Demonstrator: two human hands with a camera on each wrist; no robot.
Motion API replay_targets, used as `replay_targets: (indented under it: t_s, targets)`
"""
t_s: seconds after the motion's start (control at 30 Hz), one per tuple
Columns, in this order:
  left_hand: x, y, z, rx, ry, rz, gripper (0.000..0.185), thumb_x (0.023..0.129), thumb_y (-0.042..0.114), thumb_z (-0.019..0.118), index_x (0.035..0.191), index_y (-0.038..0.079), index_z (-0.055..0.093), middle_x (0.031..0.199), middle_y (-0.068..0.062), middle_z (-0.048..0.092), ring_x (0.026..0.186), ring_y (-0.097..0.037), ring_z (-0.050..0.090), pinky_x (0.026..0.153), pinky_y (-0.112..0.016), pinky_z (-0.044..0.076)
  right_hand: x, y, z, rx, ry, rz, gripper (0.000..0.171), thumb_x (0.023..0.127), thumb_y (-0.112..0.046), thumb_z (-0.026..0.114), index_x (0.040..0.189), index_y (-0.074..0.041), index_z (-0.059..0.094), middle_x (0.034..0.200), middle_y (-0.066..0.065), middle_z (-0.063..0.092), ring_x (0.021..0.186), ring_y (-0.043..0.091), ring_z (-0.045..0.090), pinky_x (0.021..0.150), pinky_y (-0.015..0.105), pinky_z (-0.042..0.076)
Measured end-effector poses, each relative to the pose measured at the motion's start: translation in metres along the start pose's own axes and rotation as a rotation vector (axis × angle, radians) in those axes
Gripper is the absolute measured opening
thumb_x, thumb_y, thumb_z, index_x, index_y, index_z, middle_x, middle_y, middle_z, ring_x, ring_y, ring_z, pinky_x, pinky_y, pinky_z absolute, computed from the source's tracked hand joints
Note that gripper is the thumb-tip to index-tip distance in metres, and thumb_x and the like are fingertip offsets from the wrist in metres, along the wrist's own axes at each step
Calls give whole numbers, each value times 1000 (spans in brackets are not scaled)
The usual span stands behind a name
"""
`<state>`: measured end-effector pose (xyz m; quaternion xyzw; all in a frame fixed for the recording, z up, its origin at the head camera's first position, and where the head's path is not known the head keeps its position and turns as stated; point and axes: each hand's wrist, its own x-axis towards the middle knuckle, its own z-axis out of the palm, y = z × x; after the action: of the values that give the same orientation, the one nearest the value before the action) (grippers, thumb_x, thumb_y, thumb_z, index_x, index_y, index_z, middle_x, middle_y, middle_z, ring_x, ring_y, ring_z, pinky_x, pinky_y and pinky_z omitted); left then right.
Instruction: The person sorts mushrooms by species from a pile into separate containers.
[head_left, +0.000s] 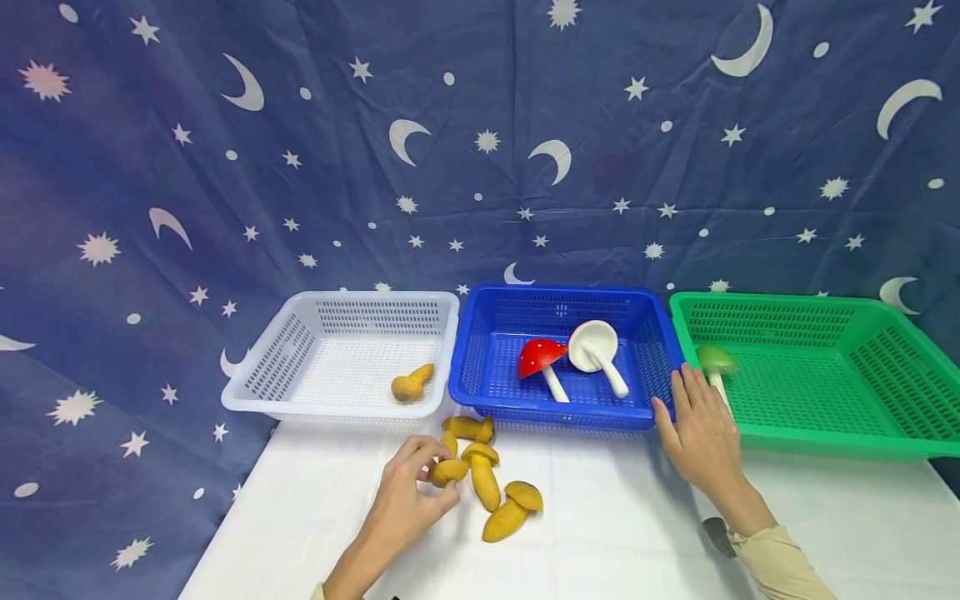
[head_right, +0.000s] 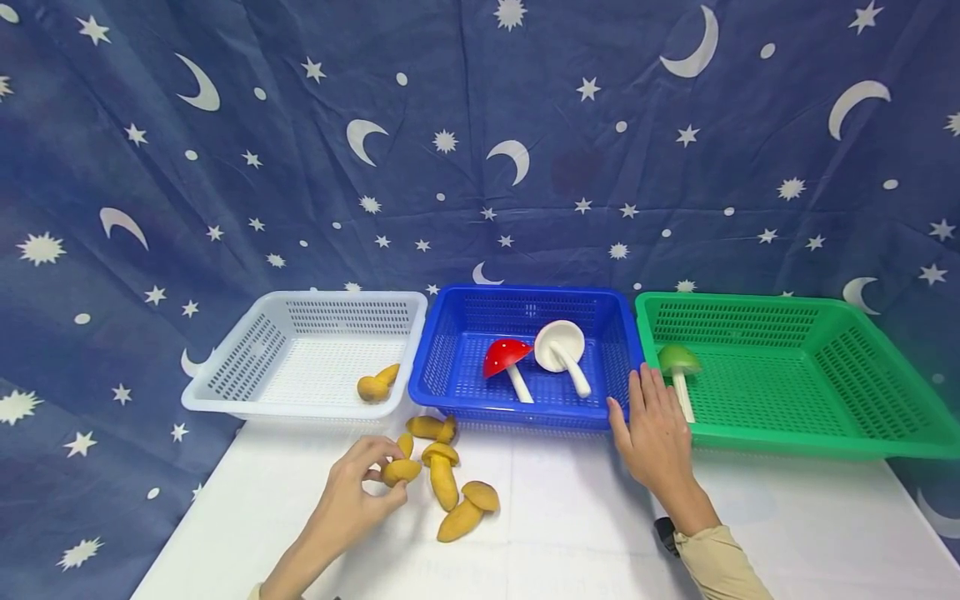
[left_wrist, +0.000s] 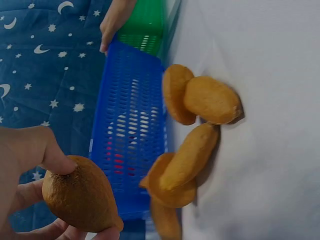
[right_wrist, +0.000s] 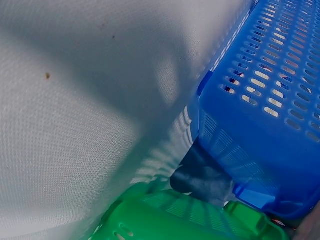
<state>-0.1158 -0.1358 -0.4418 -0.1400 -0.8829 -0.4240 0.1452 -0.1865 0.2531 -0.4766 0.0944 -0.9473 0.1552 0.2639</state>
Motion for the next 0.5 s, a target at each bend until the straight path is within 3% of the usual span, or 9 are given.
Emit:
replay_targets:
  t_s: [0.2, 0.5]
  targets:
    - [7, 7, -14, 3, 48, 72, 35, 60, -3, 75, 89, 14, 65, 101, 4, 57, 79, -9, 56, 66, -23, 54, 0, 1, 0, -2, 14, -7, 59, 98, -33, 43, 134, 13, 41, 142, 30, 36, 133, 44, 29, 114, 49, 14]
    - [21, 3, -33, 47, 70, 115, 33, 61, -4, 75, 89, 12, 65, 105, 1, 57, 86, -10, 57, 69, -26, 54, -1, 2, 1, -2, 9, -13, 59, 99, -33, 43, 135, 13, 41, 142, 30, 35, 134, 44, 29, 114, 49, 14]
